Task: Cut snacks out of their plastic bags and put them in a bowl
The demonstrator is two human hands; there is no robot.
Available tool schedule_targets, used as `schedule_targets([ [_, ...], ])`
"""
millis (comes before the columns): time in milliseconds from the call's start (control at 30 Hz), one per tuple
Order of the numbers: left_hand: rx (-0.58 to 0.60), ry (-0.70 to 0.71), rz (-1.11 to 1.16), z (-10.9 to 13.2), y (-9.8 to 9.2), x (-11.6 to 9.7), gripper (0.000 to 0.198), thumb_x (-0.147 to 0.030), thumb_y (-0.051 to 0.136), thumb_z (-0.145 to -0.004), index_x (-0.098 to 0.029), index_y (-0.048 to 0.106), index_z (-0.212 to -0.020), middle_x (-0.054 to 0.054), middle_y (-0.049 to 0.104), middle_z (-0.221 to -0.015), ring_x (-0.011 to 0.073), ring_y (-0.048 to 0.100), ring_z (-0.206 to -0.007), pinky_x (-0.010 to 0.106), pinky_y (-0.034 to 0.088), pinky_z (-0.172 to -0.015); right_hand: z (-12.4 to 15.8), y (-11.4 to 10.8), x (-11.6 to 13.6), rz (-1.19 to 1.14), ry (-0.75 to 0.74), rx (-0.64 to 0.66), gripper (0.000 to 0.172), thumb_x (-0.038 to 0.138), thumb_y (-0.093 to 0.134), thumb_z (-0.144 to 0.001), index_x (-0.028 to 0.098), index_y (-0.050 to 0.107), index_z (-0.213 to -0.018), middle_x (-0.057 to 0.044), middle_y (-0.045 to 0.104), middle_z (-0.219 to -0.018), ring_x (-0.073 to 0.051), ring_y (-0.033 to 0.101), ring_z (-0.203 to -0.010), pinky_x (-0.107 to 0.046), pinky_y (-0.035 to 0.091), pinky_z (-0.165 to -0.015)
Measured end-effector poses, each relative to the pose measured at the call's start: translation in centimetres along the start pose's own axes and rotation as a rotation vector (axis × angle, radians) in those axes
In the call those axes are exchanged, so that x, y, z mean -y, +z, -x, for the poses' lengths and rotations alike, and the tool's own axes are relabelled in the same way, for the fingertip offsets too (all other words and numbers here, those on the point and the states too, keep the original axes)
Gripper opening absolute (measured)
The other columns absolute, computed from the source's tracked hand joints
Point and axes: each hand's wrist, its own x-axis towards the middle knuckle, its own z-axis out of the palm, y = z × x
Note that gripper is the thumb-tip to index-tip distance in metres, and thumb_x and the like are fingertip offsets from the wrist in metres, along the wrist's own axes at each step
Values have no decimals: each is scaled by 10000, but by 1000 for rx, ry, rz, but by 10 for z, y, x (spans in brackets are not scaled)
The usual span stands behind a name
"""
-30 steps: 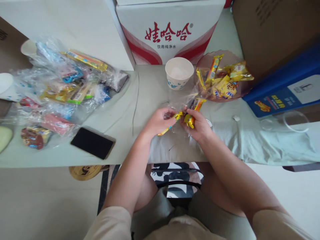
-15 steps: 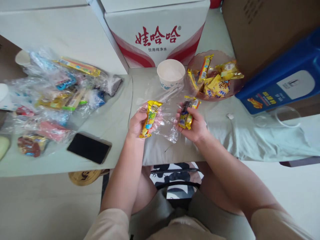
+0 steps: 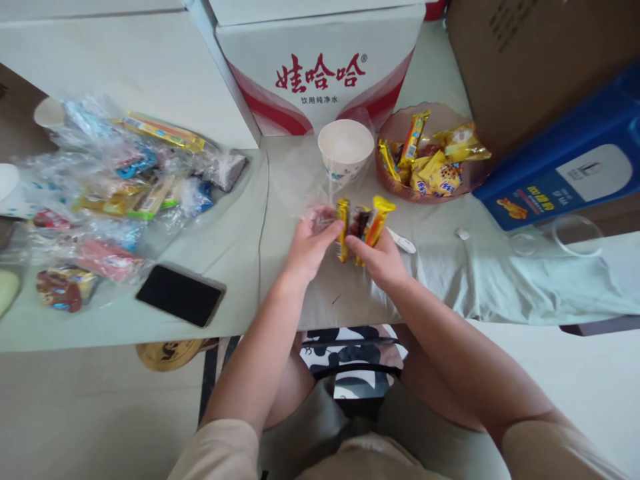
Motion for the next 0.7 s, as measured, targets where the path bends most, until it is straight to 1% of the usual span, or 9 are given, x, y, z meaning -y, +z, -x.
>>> schedule_targets([
  [67, 100, -68, 33, 6, 6, 2, 373, -388, 838, -737, -224, 664, -1023, 59, 737, -1138, 218, 690, -1114, 310, 545, -886, 2, 3, 0, 45, -3, 54, 442, 260, 887, -596, 239, 649, -968, 26, 719, -896, -170, 645, -831, -311, 540, -813],
  [167, 112, -137, 134, 10, 4, -4, 310, -383, 759, -805, -205, 679, -1046, 91, 752, -1172, 235, 705, -1143, 348, 551, -949, 1, 4, -3, 25, 22, 42, 403, 247, 864, -601, 242, 645, -939, 30, 719, -872, -173, 649, -825, -313, 545, -811],
  [267, -3, -141, 209, 9, -4, -12, 223, -349, 697, -821, -197, 678, -983, 73, 779, -1011, 206, 757, -936, 304, 576, -794, 2, 3, -4, -91, 134, -8, 288, 288, 781, -637, 244, 645, -886, 37, 708, -799, -173, 661, -747, -300, 550, -709],
  [367, -192, -106, 198, 6, -12, -15, 148, -334, 643, -818, -205, 653, -889, 23, 732, -770, 164, 719, -683, 243, 492, -565, 7, -4, 4, -199, 233, -82, 275, 307, 739, -609, 251, 625, -852, 32, 702, -738, -189, 671, -661, -305, 541, -603],
  [433, -251, -104, 184, 5, -15, -14, 116, -308, 600, -814, -208, 643, -857, 3, 687, -677, 147, 670, -580, 229, 406, -473, 9, -11, 14, -149, 176, -124, 255, 293, 748, -610, 248, 628, -830, 23, 707, -736, -190, 681, -661, -300, 539, -594],
  [500, -235, -101, 191, 5, -16, -14, 105, -280, 576, -807, -206, 640, -843, -5, 664, -635, 138, 638, -532, 226, 363, -439, 8, -21, 27, -3, 42, -174, 224, 265, 758, -639, 246, 641, -829, 22, 705, -746, -180, 679, -684, -289, 536, -607],
  [567, -188, -87, 209, 6, -15, -16, 99, -271, 578, -803, -203, 640, -841, -9, 657, -625, 132, 629, -527, 225, 396, -460, 1, -28, 42, 164, -105, -196, 209, 243, 747, -676, 256, 645, -857, 28, 694, -773, -174, 660, -713, -306, 551, -654],
  [600, -156, -81, 212, 7, -15, -16, 102, -276, 585, -806, -202, 642, -846, -10, 659, -631, 131, 632, -535, 226, 426, -484, -4, -30, 49, 267, -171, -173, 208, 238, 740, -691, 261, 641, -872, 26, 688, -797, -181, 655, -743, -335, 567, -705],
  [700, -26, -103, 178, 10, -13, -19, 134, -311, 605, -820, -199, 655, -873, -9, 669, -655, 140, 654, -562, 240, 479, -530, -24, -29, 73, 707, -300, -123, 279, 200, 742, -700, 251, 637, -954, -21, 693, -905, -247, 667, -895, -469, 561, -898],
])
